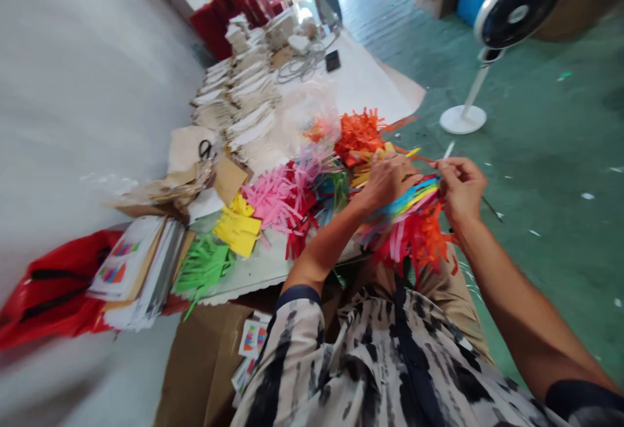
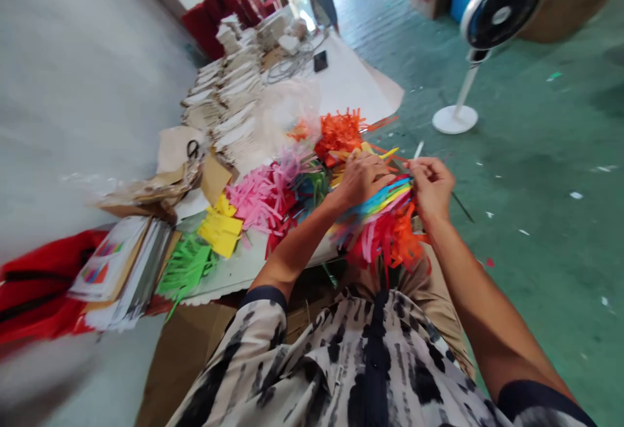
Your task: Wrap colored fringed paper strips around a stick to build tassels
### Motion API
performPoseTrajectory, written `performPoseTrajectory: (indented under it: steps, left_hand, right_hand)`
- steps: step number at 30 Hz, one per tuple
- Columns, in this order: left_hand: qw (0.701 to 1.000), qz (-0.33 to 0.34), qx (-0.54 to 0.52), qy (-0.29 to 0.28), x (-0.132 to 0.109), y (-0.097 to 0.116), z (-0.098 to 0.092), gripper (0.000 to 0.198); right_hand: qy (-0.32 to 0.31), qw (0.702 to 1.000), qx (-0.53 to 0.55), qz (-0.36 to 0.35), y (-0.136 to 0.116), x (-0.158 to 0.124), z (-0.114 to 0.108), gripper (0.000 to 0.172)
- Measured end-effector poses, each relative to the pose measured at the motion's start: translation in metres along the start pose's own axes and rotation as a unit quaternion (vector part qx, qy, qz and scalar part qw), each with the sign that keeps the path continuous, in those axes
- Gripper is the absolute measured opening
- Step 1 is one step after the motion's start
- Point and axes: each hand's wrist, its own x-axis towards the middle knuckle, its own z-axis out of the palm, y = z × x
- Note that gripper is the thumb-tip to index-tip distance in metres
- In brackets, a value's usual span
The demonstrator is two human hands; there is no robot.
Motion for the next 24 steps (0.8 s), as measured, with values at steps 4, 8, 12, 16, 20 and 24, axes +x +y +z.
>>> performPoseTrajectory:
  steps: [4,8,12,16,20,24]
  left_hand:
    - [0.997,-0.02,0.018,0.067,-0.035,-0.018,-0.026,0.021]
    - [0.983,-0.095,0.077,0.138,-0.109,-0.063,-0.074,0.024]
    - [0.973,-0.139,0.141,0.116,-0.179,-0.122,-0.116,0.031]
    - [0.982,-0.09,0.168,0.006,-0.204,-0.159,-0.128,0.038]
    - [0.979,-0.059,0.19,-0.047,-0.195,-0.169,-0.122,0.034]
    - [0.973,-0.058,0.216,-0.063,-0.184,-0.169,-0.121,0.033]
  right_hand:
    - [-0.008,1.0,0.005,-0.024,0.007,0.005,0.001,0.015]
    - [-0.011,0.999,0.006,-0.041,0.012,0.009,0.002,0.013]
    - [-0.006,0.998,-0.008,-0.054,0.017,0.012,0.001,0.017]
    - [0.0,0.998,-0.007,-0.06,0.02,0.015,0.0,0.017]
    - [0.005,0.998,-0.023,-0.051,0.019,0.015,0.001,0.014]
    - [0.009,0.998,-0.021,-0.062,0.019,0.014,0.001,0.023]
